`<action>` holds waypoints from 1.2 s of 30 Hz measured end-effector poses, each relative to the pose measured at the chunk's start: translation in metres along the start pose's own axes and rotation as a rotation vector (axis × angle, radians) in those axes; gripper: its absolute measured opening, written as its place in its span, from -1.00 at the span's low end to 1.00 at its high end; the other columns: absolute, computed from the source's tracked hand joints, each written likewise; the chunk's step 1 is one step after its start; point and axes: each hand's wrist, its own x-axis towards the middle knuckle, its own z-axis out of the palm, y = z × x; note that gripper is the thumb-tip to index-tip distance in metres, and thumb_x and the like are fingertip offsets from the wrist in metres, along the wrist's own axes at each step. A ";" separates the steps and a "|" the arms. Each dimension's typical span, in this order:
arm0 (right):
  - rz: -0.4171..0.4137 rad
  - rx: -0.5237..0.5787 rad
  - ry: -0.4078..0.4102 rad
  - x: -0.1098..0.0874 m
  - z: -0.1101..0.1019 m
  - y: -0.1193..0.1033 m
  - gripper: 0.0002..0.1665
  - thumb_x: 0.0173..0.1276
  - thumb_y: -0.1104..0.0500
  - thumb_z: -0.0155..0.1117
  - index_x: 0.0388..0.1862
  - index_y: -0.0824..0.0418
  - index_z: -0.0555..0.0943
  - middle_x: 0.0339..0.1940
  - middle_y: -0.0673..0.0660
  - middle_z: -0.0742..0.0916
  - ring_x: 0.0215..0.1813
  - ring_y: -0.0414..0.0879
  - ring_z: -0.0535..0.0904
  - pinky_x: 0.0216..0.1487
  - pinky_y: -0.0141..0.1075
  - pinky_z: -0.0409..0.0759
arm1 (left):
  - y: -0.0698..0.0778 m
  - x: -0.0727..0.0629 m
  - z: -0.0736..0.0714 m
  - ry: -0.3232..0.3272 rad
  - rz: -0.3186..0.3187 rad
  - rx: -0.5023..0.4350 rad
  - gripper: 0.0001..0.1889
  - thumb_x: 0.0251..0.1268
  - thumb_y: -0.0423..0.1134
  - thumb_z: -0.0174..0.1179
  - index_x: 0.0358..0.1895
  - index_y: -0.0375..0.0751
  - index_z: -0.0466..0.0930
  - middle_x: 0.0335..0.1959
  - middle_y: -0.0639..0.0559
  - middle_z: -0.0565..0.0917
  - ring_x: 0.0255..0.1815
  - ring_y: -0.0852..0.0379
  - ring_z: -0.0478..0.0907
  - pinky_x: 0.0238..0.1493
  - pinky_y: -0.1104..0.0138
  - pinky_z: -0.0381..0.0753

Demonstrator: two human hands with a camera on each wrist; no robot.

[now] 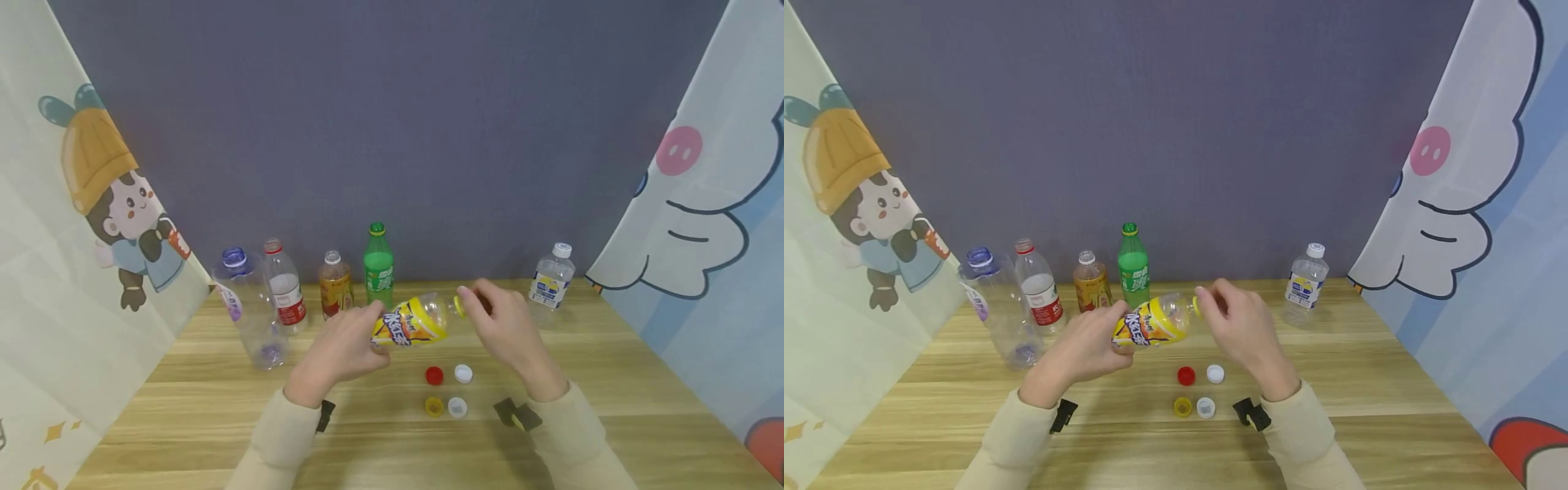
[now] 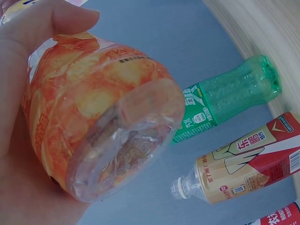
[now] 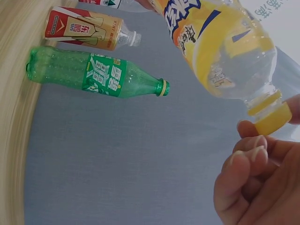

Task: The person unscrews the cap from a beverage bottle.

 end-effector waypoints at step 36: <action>0.171 -0.049 -0.037 -0.001 -0.001 -0.001 -0.37 0.65 -0.19 -0.14 -0.62 0.12 0.34 -0.71 -0.01 0.33 -0.61 -0.09 0.26 -0.47 -0.21 0.27 | 0.002 0.000 0.001 0.003 0.002 0.006 -0.45 -0.14 -0.19 0.49 0.01 -0.07 0.51 -0.36 0.19 0.62 -0.41 0.24 0.50 -0.42 0.33 0.50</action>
